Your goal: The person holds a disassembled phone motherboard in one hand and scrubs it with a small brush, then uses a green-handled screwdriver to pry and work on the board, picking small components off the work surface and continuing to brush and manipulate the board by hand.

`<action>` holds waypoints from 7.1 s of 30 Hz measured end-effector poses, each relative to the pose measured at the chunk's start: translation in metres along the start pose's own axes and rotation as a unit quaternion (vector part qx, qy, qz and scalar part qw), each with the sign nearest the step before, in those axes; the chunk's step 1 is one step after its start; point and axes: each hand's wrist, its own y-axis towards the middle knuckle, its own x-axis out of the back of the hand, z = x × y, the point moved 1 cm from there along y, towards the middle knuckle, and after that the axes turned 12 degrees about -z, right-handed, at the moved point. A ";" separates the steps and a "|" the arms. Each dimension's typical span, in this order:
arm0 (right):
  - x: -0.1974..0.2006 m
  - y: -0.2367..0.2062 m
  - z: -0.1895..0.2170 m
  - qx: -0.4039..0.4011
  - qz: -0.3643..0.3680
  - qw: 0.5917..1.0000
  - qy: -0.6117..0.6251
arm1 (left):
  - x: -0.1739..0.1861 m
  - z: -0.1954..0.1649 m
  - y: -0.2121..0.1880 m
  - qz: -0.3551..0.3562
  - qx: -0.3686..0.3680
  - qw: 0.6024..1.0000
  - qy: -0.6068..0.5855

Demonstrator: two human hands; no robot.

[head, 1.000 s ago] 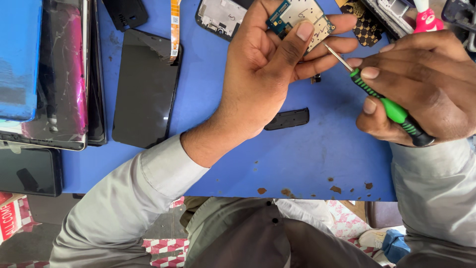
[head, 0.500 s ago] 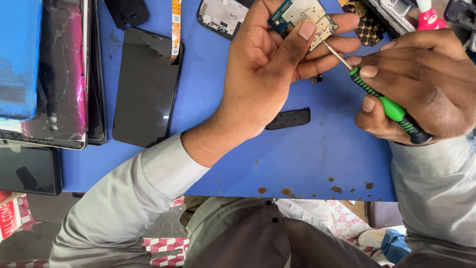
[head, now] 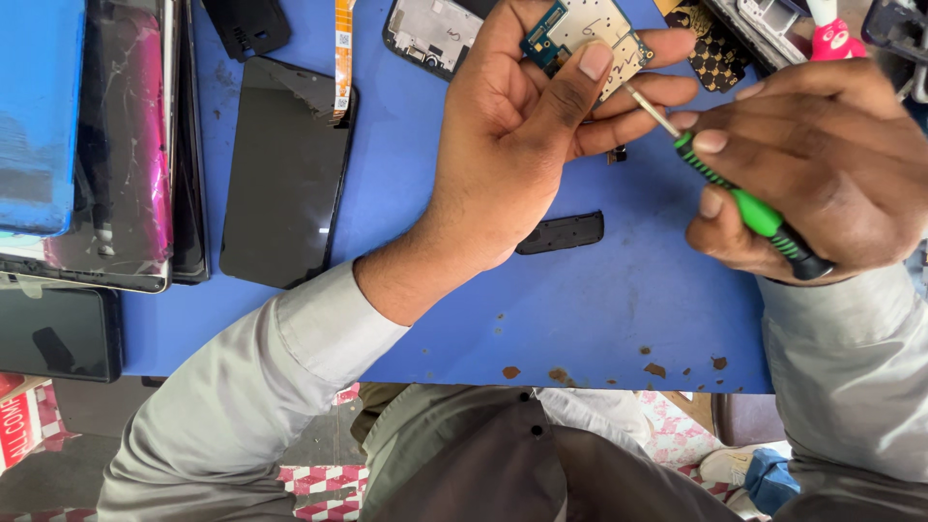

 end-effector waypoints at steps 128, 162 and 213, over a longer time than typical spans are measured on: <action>-0.002 0.000 0.005 0.000 0.006 1.000 -0.003 | -0.001 0.005 0.002 -0.020 0.019 1.000 0.008; -0.004 0.000 0.004 0.007 -0.007 1.000 -0.001 | -0.002 0.002 0.001 -0.030 0.022 0.999 0.036; -0.004 0.001 0.005 -0.002 -0.002 1.000 0.008 | -0.003 0.003 0.001 -0.032 0.029 0.999 0.015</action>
